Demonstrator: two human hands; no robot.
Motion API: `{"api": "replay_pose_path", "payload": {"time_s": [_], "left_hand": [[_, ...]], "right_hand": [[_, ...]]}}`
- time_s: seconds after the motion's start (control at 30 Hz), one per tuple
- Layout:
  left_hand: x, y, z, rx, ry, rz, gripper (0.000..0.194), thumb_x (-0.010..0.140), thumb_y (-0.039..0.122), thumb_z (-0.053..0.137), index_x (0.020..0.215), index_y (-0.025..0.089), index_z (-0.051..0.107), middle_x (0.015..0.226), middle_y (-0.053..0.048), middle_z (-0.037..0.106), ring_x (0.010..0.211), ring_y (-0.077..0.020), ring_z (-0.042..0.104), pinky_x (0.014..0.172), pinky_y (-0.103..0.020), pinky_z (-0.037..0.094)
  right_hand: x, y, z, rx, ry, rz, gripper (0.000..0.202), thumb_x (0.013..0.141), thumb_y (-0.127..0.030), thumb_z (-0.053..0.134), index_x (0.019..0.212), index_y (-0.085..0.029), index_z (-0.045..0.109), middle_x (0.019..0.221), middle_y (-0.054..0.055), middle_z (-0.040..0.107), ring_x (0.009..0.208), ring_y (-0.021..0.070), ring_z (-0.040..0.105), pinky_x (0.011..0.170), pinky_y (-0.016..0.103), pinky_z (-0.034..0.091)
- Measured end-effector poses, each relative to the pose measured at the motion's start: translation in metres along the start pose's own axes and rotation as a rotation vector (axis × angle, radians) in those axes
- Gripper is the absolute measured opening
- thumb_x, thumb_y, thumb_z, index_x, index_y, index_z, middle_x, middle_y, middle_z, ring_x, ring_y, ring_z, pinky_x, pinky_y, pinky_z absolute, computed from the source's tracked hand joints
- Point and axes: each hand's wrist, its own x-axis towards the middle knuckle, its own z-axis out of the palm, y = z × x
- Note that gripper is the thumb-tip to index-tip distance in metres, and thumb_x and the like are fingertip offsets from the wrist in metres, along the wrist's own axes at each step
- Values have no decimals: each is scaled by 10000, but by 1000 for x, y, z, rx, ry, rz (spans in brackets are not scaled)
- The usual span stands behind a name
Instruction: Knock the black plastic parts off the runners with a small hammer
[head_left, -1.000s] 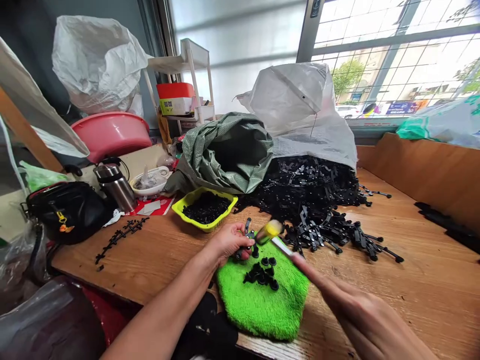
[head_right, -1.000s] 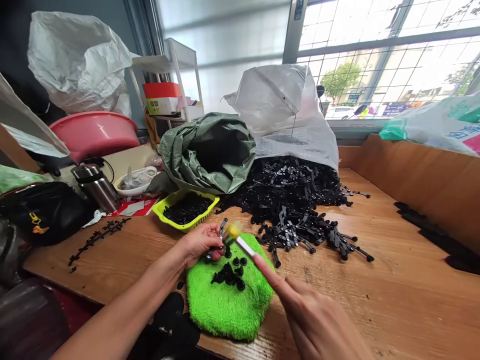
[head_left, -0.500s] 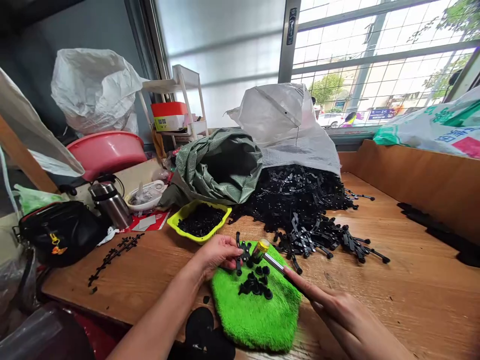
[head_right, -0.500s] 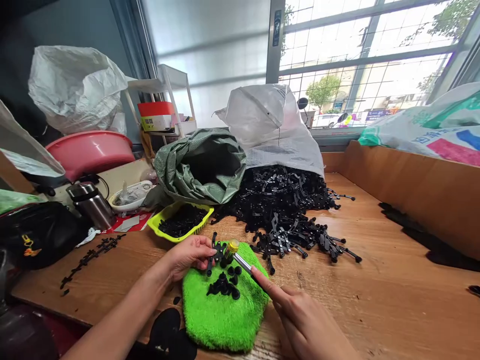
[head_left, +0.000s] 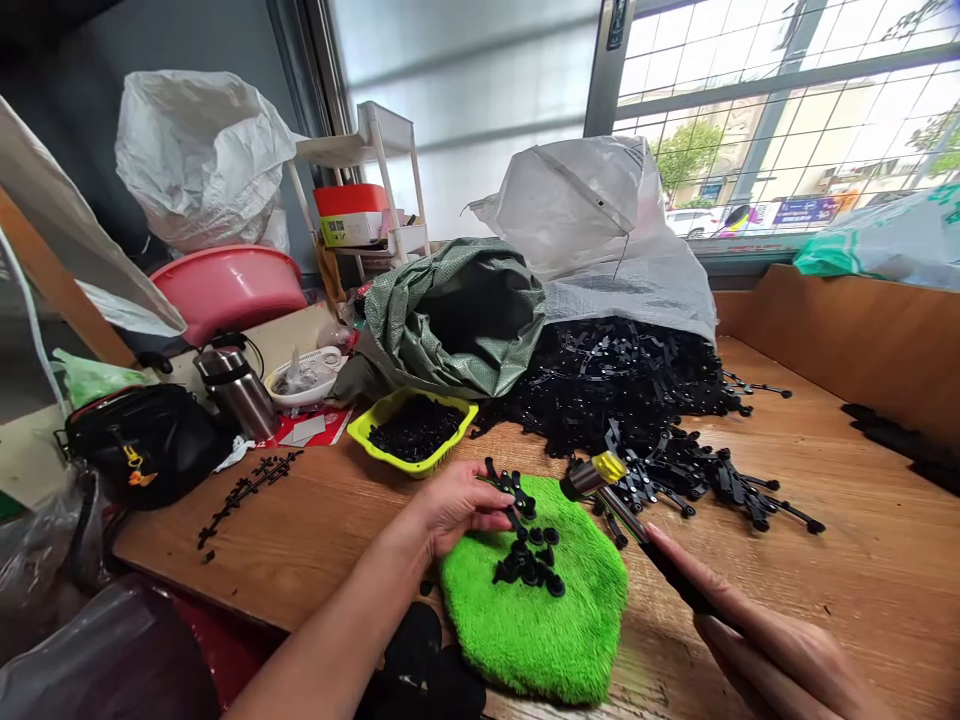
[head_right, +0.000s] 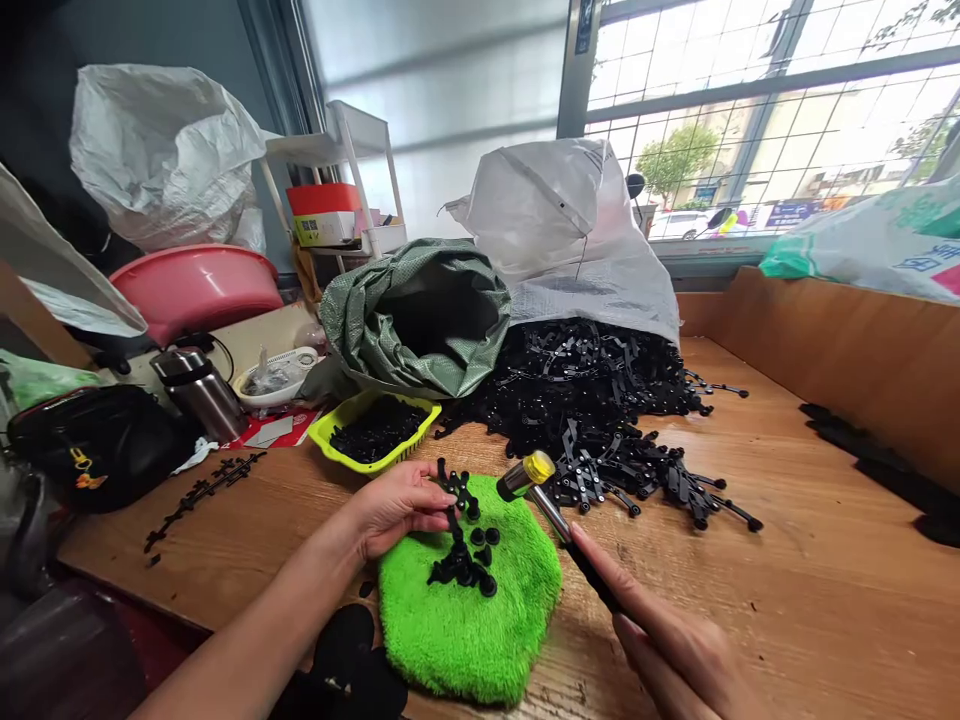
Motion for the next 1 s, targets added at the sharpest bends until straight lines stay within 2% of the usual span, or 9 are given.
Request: {"api": "replay_pose_path", "payload": {"time_s": [0.13,0.27,0.43,0.6,0.77,0.9,0.93,1.0], "left_hand": [[0,-3,3,26,36,13,228,595,4,701,718,94,531,621,-45,641,474,-87,600,421,-134,501],[-1,-5,2,30,43,37,241,594,1,697,711,95,510,601,-29,617,443,-73,575,420,-138,502],[-1,-9,3,29,74,96,330,562,28,731,719,133,460,559,26,582,413,-57,543,407,-149,501],[-3,-11,5,73,107,160,394,546,95,755,733,160,414,492,71,545,378,-46,509,389,-138,470],[-3,-14,5,61,88,198,459,502,167,778,761,172,399,507,78,545,384,-51,509,399,-158,476],[-2,-15,4,69,98,205,471,487,162,770,789,171,409,514,83,540,400,-51,514,415,-165,482],[-2,-15,5,70,103,204,466,490,154,762,794,171,409,513,83,543,403,-53,516,418,-169,485],[-2,-15,6,75,106,203,442,505,133,734,792,174,401,505,84,551,397,-53,511,416,-170,482]], "right_hand": [[-3,1,0,67,-72,84,410,969,-365,284,1377,-358,320,1372,-60,377,1252,207,301,1017,392,245],[-6,2,0,76,-104,71,411,973,-332,277,1382,-363,307,1377,-73,373,1253,188,304,1027,365,233],[-3,-5,0,-9,-156,-52,444,968,-259,237,1403,-344,264,1377,-53,374,1233,212,333,986,353,336],[3,-23,2,-155,-210,-182,534,926,-138,211,1413,-355,195,1204,-6,571,1009,230,576,796,356,515],[2,-23,4,-262,-168,-168,502,947,-190,180,1435,-304,153,1171,55,583,1054,256,546,780,355,520],[4,-26,6,-265,-244,-180,540,920,-140,175,1424,-337,174,885,15,660,762,211,651,729,350,537],[5,-27,6,-265,-233,-183,540,921,-140,179,1421,-343,187,915,15,660,755,206,652,727,343,536],[7,-29,6,-260,-184,-180,522,935,-164,196,1428,-333,171,1045,27,638,879,217,631,742,323,528]]}}
